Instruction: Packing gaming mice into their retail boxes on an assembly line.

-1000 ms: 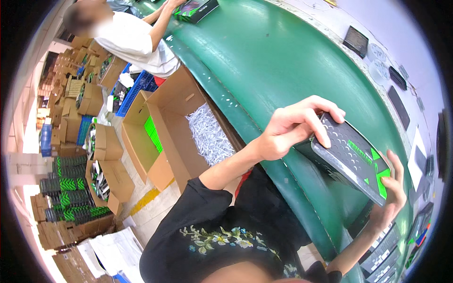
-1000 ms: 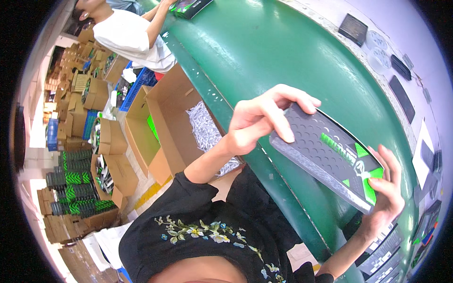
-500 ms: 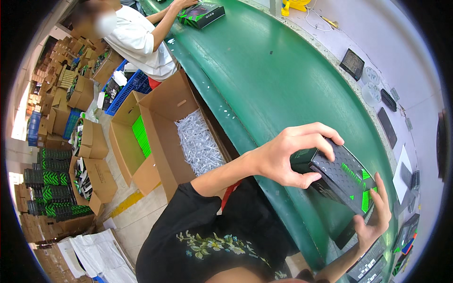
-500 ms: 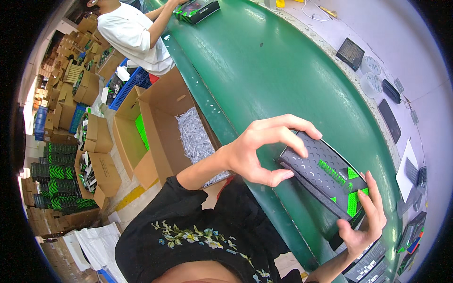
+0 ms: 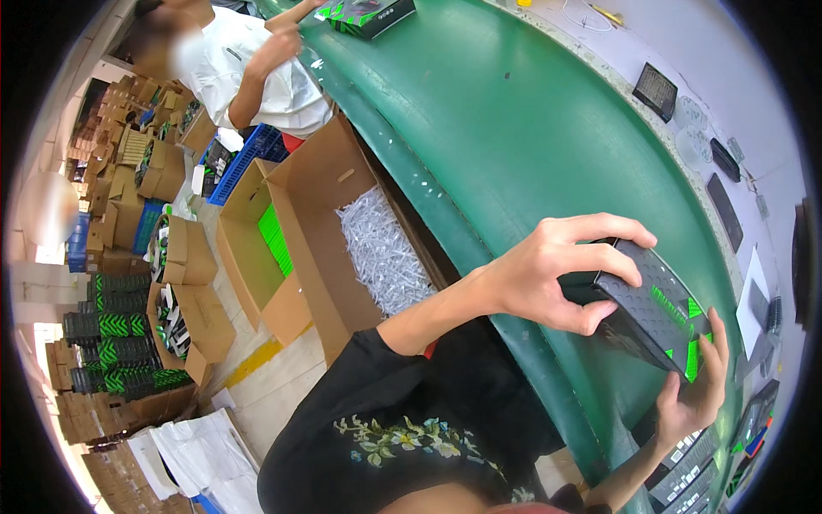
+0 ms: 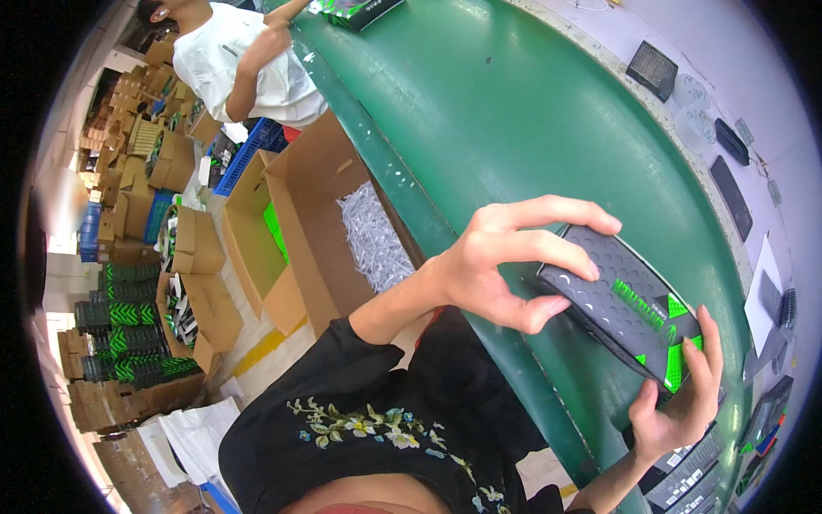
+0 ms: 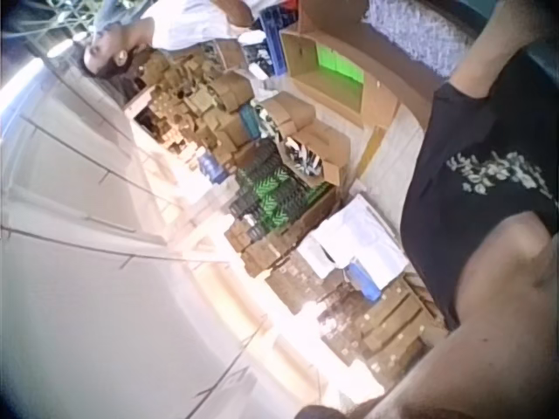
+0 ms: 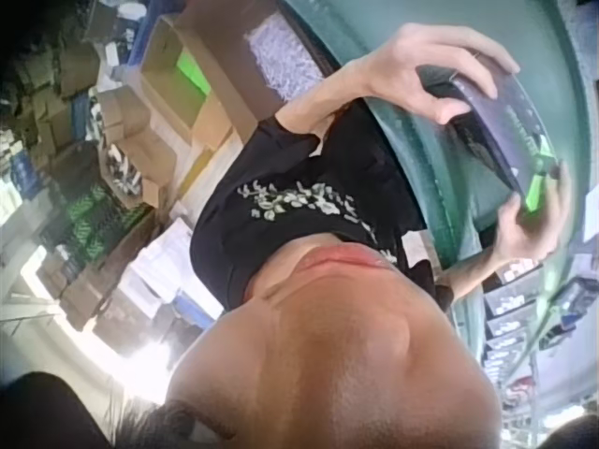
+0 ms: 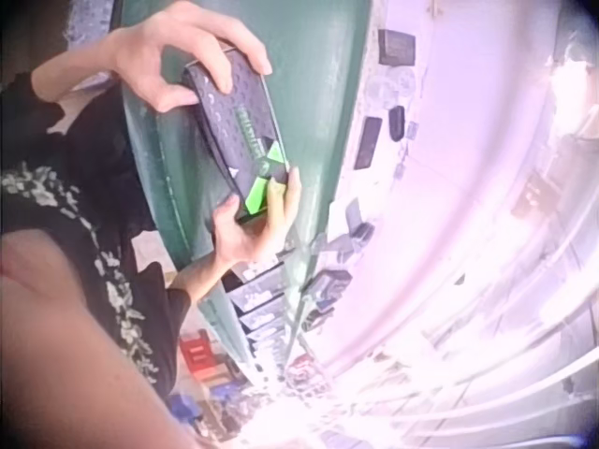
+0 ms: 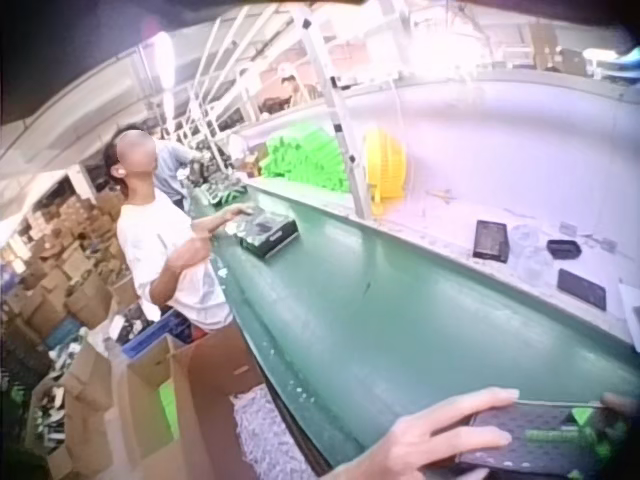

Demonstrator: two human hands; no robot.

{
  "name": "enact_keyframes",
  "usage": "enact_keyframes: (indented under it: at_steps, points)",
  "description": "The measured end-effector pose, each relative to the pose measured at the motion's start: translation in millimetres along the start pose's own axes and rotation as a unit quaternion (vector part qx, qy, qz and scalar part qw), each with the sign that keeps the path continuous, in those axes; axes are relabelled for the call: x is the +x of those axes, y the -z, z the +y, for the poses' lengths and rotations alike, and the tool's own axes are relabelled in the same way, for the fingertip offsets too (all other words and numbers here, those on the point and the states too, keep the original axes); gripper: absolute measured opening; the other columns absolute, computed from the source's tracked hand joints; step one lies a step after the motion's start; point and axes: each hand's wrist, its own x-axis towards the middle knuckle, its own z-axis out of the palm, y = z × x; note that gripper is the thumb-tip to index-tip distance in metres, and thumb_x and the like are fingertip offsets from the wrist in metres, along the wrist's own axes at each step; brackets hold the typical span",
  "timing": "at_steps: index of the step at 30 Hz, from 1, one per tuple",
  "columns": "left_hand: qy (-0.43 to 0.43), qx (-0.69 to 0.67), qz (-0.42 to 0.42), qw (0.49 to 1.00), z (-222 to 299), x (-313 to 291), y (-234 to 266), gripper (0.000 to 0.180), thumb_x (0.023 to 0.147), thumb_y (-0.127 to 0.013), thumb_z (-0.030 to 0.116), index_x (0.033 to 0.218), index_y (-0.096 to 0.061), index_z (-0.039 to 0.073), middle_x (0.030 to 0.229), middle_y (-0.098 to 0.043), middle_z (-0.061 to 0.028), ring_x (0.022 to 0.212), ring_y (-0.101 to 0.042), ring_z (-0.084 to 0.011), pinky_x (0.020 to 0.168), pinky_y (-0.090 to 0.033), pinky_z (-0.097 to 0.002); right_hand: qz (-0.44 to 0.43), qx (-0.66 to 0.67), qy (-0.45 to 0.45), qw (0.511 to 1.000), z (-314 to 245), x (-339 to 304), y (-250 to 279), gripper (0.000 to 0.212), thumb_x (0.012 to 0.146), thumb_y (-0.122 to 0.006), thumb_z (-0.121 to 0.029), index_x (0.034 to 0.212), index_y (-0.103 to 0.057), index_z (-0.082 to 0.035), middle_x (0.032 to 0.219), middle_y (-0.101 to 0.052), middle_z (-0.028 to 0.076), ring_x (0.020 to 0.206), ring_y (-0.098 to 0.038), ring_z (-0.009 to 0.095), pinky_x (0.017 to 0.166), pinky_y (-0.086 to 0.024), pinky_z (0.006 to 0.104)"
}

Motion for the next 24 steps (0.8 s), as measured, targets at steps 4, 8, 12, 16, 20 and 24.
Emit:
enact_keyframes:
  at_steps: [4, 8, 12, 16, 20, 24]
  points:
    - [-0.029, 0.026, 0.035, 0.999, 2, 5, -12, 0.04, 0.06, -0.073, 0.005, 0.099, -0.068, 0.003, 0.113, -0.065, -0.0212, 0.094, -0.068, -0.0303, 0.077, -0.058, -0.0349, 0.106, 0.019, 0.0, 0.994, 1, -7, -13, 0.038, 0.091, -0.057, -0.014, 0.124, -0.051, 0.003, 0.125, -0.054, 0.033, 0.118, -0.055, 0.04, 0.101, -0.044, 0.0476]
    - [0.052, 0.04, 0.077, 0.995, 13, 4, -19, 0.036, 0.067, -0.065, 0.005, 0.103, -0.063, -0.002, 0.114, -0.062, -0.0237, 0.1, -0.063, -0.0279, 0.088, -0.05, -0.0358, 0.17, 0.037, -0.067, 0.983, -15, 9, -36, 0.038, 0.082, -0.049, -0.001, 0.119, -0.056, 0.005, 0.128, -0.056, 0.025, 0.122, -0.053, 0.032, 0.105, -0.039, 0.0421]
    - [0.069, 0.053, 0.097, 0.992, 14, 0, -27, 0.035, 0.072, -0.06, 0.016, 0.102, -0.061, -0.002, 0.123, -0.056, -0.025, 0.11, -0.056, -0.0293, 0.097, -0.042, -0.0382, 0.17, 0.125, -0.065, 0.975, -14, 11, -41, 0.033, 0.078, -0.055, -0.005, 0.108, -0.066, 0.004, 0.133, -0.051, 0.025, 0.122, -0.05, 0.031, 0.105, -0.035, 0.0401]
    - [0.115, -0.049, 0.148, 0.981, 20, 3, -38, 0.037, 0.067, -0.057, 0.007, 0.102, -0.064, -0.003, 0.126, -0.052, -0.0227, 0.11, -0.053, -0.0271, 0.096, -0.042, -0.0367, 0.164, 0.22, -0.039, 0.961, -6, 6, -34, 0.028, 0.08, -0.061, -0.012, 0.103, -0.069, 0.004, 0.131, -0.052, 0.026, 0.121, -0.049, 0.03, 0.102, -0.036, 0.0379]
    - [0.124, 0.036, 0.175, 0.976, 16, -5, -41, 0.047, 0.069, -0.05, 0.013, 0.113, -0.055, -0.003, 0.125, -0.055, -0.0297, 0.11, -0.056, -0.0294, 0.097, -0.045, -0.0402, 0.221, 0.185, -0.01, 0.957, -6, 5, -49, 0.028, 0.081, -0.059, -0.006, 0.107, -0.063, 0.005, 0.128, -0.053, 0.027, 0.112, -0.053, 0.027, 0.097, -0.041, 0.036]
    - [0.043, 0.073, 0.168, 0.982, 3, -10, -47, 0.047, 0.076, -0.055, 0.013, 0.12, -0.051, -0.005, 0.127, -0.053, -0.0313, 0.111, -0.058, -0.0309, 0.093, -0.048, -0.0385, 0.271, 0.16, 0.028, 0.949, 0, 4, -58, 0.03, 0.078, -0.059, 0.0, 0.107, -0.06, 0.005, 0.127, -0.054, 0.029, 0.11, -0.055, 0.027, 0.096, -0.042, 0.0341]
